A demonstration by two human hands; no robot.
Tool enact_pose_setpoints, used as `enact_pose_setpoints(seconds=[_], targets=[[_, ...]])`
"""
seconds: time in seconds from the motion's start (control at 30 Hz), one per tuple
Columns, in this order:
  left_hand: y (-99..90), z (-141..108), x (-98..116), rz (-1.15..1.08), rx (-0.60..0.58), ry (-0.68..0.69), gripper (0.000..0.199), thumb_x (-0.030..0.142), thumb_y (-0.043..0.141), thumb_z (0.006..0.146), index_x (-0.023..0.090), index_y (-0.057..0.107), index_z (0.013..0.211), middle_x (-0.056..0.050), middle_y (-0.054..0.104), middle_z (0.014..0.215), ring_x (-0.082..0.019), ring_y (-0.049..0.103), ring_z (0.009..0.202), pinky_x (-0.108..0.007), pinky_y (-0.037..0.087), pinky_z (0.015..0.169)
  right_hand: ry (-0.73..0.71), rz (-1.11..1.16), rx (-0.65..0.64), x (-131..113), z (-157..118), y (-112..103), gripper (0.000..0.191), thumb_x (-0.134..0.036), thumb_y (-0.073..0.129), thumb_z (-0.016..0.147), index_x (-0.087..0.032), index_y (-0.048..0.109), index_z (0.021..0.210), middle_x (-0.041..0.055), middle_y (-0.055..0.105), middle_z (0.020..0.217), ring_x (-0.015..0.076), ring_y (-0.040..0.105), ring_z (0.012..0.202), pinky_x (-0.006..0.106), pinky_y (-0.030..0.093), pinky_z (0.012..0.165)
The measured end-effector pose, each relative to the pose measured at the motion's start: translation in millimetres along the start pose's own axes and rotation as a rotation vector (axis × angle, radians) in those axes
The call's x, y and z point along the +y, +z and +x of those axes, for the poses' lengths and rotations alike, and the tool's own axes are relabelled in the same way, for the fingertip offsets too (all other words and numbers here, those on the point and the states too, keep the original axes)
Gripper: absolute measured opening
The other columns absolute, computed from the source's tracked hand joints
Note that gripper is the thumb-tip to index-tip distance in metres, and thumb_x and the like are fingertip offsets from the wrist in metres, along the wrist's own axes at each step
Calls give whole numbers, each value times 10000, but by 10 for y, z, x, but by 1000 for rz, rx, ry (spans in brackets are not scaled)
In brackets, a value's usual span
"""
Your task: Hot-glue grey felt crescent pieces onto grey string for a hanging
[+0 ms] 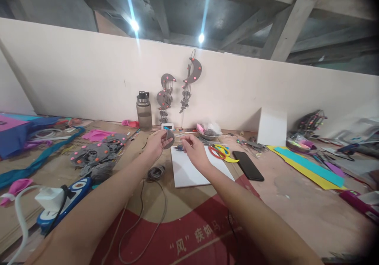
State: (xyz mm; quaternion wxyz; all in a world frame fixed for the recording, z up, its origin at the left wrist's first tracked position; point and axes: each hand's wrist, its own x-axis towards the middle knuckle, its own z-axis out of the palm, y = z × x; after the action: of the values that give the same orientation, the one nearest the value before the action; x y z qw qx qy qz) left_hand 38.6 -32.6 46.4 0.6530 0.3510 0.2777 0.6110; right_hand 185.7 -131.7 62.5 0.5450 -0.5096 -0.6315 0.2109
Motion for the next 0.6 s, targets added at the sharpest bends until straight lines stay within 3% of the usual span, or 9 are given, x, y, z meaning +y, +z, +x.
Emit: enact_pose_setpoints(seconds=[0.17,0.3,0.6], targets=[[184,-124,43,61,-76,-14,11,172,703,752,165,695,753,-57,731,819,-170,670,745,-308,576,724,-43,39,119,42,252,70,201,-306,519,867,-175,643,957,56,673,969,165,594,836,285,492,753],[276,-211,43,71,-122,-15,17,163,707,749,149,698,752,-70,727,811,-182,673,749,-328,579,740,-24,36,124,39,366,114,217,-321,521,879,-168,654,957,61,668,947,165,588,814,286,496,737],[313,-231,32,115,-99,-9,108,136,661,797,166,711,706,-71,714,796,-183,668,722,-335,587,717,34,26,134,147,462,185,154,-313,534,841,-183,614,815,36,644,800,169,570,778,275,469,696]])
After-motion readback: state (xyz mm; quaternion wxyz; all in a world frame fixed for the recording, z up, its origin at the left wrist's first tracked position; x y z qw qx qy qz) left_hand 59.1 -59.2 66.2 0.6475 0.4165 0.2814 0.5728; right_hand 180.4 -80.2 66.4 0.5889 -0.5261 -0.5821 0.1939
